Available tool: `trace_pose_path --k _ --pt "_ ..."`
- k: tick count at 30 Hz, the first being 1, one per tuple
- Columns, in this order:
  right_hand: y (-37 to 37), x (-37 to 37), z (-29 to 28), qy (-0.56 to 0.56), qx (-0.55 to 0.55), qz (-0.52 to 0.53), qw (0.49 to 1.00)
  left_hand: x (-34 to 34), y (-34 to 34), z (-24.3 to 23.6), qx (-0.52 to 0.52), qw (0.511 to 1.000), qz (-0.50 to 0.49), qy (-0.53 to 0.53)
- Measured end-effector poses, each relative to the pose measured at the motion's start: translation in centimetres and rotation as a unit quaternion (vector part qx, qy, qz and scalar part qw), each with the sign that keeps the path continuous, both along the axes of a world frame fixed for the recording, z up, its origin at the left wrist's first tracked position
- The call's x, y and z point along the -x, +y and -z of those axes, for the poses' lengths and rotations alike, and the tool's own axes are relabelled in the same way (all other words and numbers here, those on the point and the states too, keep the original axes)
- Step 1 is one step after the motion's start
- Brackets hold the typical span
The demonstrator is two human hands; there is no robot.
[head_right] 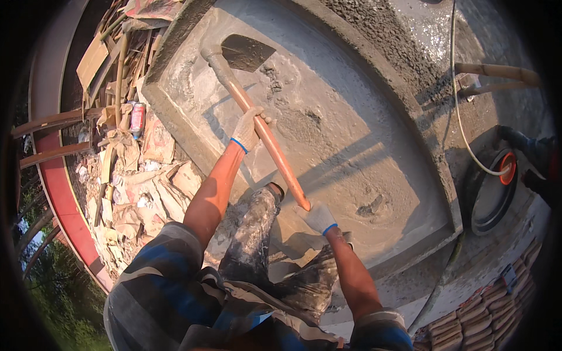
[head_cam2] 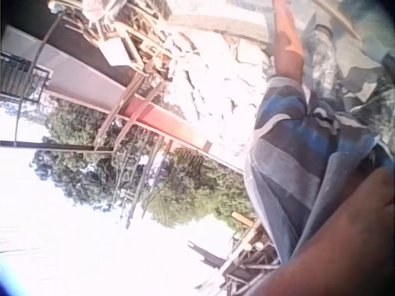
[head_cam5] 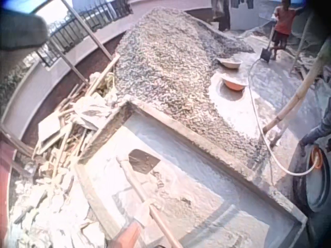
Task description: The person uses a hoe to smooth and level wet concrete in a rectangular formwork. The person repeatedly scrapes and levels the surface, moving the tool back and forth across the area.
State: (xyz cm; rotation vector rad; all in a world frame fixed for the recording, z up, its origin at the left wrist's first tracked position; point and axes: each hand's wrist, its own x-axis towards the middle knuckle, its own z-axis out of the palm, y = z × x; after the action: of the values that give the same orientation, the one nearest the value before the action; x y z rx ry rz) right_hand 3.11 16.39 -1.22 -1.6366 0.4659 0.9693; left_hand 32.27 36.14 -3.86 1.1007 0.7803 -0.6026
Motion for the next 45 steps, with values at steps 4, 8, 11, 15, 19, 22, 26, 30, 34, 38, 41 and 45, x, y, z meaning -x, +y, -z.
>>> trace_pose_path --k 4,8,11,15,19,22,26,30,34,38,41,45 --pt "14.3 -22.7 1.8 -0.077 -0.100 0.052 0.991 -19.1 13.2 2.4 -0.260 0.952 0.015 -0.160" --pt "18.3 -36.6 0.2 -0.028 -0.158 0.153 0.975 -23.8 11.0 1.9 -0.334 0.916 0.179 -0.133" --pt "20.4 -34.1 -1.8 0.043 -0.178 0.225 0.957 -20.1 12.0 3.2 -0.291 0.917 0.266 -0.057" --pt "19.1 -19.0 -4.2 0.125 -0.125 0.239 0.955 -4.6 13.4 11.2 -0.318 0.852 0.415 0.000" --pt "11.7 -9.7 -3.5 0.086 -0.030 0.146 0.985 6.8 6.0 11.8 -0.367 0.825 0.430 -0.005" --pt "6.6 -8.2 -8.3 0.120 -0.056 0.190 0.973 8.0 -0.9 4.0 -0.292 0.867 0.403 0.032" --pt "2.4 -0.1 -10.3 0.125 -0.092 0.221 0.963 16.7 -3.9 2.5 -0.188 0.952 0.230 0.074" --pt "-8.8 9.3 -12.8 0.120 -0.019 0.133 0.984 22.4 -10.9 3.5 0.009 0.994 0.065 0.087" --pt "-15.7 23.3 -15.4 0.056 -0.026 0.117 0.991 27.5 -13.4 9.6 0.136 0.980 -0.023 0.146" --pt "-23.5 39.3 -18.2 0.108 0.145 0.048 0.982 43.3 -24.6 6.2 0.162 0.939 0.085 0.292" --pt "-27.6 46.6 -21.5 0.137 0.220 0.035 0.965 51.0 -30.9 1.6 0.202 0.908 0.086 0.357" --pt "-27.5 52.8 -23.8 0.127 0.252 0.048 0.958 54.8 -32.6 -2.9 0.187 0.892 0.106 0.398"
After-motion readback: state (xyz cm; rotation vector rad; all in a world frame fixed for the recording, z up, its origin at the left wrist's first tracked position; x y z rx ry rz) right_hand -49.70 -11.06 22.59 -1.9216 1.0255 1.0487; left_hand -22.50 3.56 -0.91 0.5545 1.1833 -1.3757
